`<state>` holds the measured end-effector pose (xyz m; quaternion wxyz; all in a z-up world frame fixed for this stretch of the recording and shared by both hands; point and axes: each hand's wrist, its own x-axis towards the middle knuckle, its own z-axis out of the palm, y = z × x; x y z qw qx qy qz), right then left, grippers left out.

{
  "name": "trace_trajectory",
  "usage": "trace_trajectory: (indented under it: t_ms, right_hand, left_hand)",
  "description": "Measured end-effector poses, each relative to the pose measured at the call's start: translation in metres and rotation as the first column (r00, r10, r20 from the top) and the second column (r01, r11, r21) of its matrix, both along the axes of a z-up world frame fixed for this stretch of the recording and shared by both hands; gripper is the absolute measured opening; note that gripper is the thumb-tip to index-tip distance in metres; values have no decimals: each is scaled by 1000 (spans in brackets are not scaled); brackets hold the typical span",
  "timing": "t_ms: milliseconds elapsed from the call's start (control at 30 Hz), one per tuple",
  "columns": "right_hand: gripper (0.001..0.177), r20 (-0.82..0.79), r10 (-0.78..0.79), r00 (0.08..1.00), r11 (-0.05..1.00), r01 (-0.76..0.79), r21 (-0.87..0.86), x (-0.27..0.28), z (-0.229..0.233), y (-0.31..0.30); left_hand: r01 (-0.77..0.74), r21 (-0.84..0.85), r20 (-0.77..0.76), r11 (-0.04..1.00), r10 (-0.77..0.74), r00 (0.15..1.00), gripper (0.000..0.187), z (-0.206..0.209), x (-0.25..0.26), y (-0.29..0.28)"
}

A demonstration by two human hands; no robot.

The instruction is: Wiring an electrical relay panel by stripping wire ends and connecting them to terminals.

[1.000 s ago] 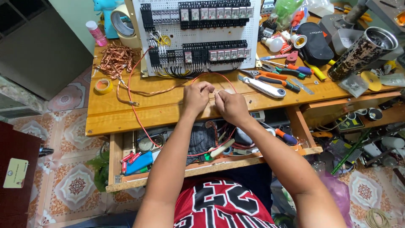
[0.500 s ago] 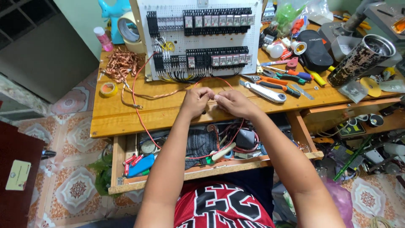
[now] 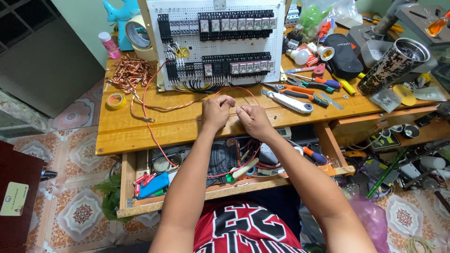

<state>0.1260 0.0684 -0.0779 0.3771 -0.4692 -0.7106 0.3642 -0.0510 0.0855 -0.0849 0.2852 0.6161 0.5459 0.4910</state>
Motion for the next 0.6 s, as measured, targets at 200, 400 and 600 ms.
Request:
trace_trajectory:
  t_ms: [200,400,600]
  right_hand:
    - [34,204,245,948,937,-286,200,12,16,-94]
    - [19,146,157,977,956,-187,226,58,64,-103]
    - [15,154,234,960,842,-280,462,17,156,-106]
  left_hand:
    - [-251,-65,85,966,256,963,23,55,-23,-29]
    - [-106,196,150,975,77,986,16,13,-9,-15]
    - [-62,307,150,950,16,989,14,1,-6,6]
